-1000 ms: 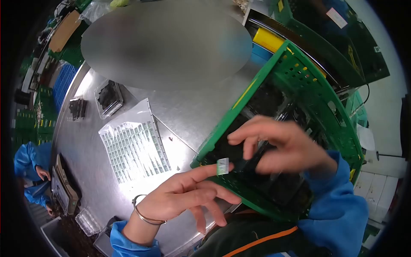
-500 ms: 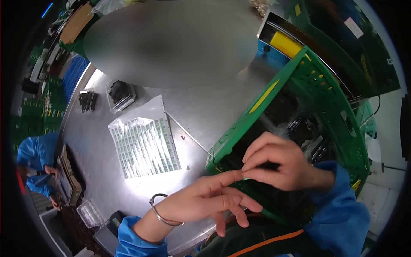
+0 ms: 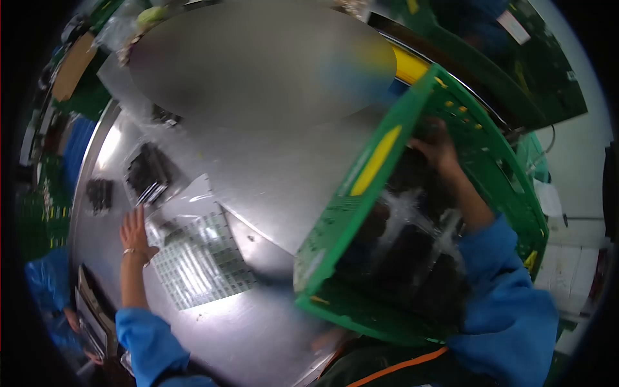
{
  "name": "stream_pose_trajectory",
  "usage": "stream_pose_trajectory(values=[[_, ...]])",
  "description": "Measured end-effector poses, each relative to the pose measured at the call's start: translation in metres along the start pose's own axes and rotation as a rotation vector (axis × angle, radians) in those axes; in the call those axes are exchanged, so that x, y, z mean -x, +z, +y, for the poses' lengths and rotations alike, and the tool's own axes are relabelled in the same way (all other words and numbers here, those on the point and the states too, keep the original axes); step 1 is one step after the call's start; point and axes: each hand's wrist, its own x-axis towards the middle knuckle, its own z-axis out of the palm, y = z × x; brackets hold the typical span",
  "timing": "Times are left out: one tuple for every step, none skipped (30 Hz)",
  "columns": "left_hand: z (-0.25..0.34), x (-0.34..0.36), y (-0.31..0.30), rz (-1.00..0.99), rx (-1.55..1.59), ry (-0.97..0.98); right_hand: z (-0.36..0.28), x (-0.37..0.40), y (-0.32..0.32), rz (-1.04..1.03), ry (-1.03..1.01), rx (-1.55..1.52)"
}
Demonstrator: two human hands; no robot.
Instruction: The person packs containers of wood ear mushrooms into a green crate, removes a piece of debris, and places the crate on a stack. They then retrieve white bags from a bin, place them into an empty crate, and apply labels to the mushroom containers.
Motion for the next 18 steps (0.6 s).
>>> stream_pose_trajectory(values=[[-0.011, -0.004, 0.005, -0.096, -0.082, -0.046, 0.022, -0.001, 0.002, 0.093, -0.151, -0.013], [-0.026, -0.011, 0.018, -0.103, 0.09, -0.027, 0.019, 0.008, -0.002, 0.183, -0.249, -0.092], [-0.043, -0.015, 0.038, -0.104, 0.261, -0.023, -0.005, 0.02, -0.014, 0.127, -0.148, -0.169], [-0.052, -0.009, 0.054, -0.041, 0.24, 0.0, -0.001, 0.021, -0.023, 0.184, -0.039, -0.077], [-0.047, -0.002, 0.054, -0.082, 0.357, -0.072, -0.028, 0.033, -0.033, 0.162, 0.082, -0.31], [-0.049, 0.007, 0.065, -0.084, 0.484, -0.057, -0.04, 0.043, -0.037, 0.162, 0.07, -0.419], [-0.053, 0.018, 0.069, -0.063, 0.613, -0.032, -0.055, 0.044, -0.041, 0.174, 0.057, -0.53], [-0.052, 0.04, 0.05, -0.043, 0.611, -0.076, -0.086, 0.047, -0.049, 0.148, 0.025, -0.556], [-0.046, 0.066, 0.02, -0.048, 0.787, -0.101, -0.128, 0.065, -0.057, -0.028, -0.081, -0.586], [-0.039, 0.093, -0.012, -0.047, 0.961, -0.116, -0.163, 0.087, -0.067, -0.196, -0.186, -0.61], [-0.036, 0.121, -0.038, -0.035, 0.962, -0.127, -0.198, 0.105, -0.069, -0.296, -0.409, -0.539], [-0.033, 0.153, -0.063, -0.009, 1.042, -0.095, -0.237, 0.132, -0.068, -0.435, -0.51, -0.527], [-0.029, 0.184, -0.085, 0.021, 1.119, -0.061, -0.273, 0.143, -0.066, -0.572, -1.051, -0.408], [-0.025, 0.213, -0.104, 0.039, 1.112, -0.064, -0.31, 0.162, -0.061, -0.562, -1.376, -0.28], [-0.021, 0.24, -0.122, 0.117, 1.132, -0.025, -0.335, 0.187, -0.048, -0.512, -1.453, -0.279], [-0.017, 0.262, -0.137, 0.194, 1.146, 0.014, -0.351, 0.2, -0.031, -0.436, -1.539, -0.23], [-0.014, 0.286, -0.147, 0.224, 1.13, 0.016, -0.361, 0.212, -0.019, -0.348, -1.623, -0.172], [-0.011, 0.309, -0.153, 0.255, 1.204, -0.027, -0.366, 0.22, -0.012, -0.322, -1.64, -0.176]])
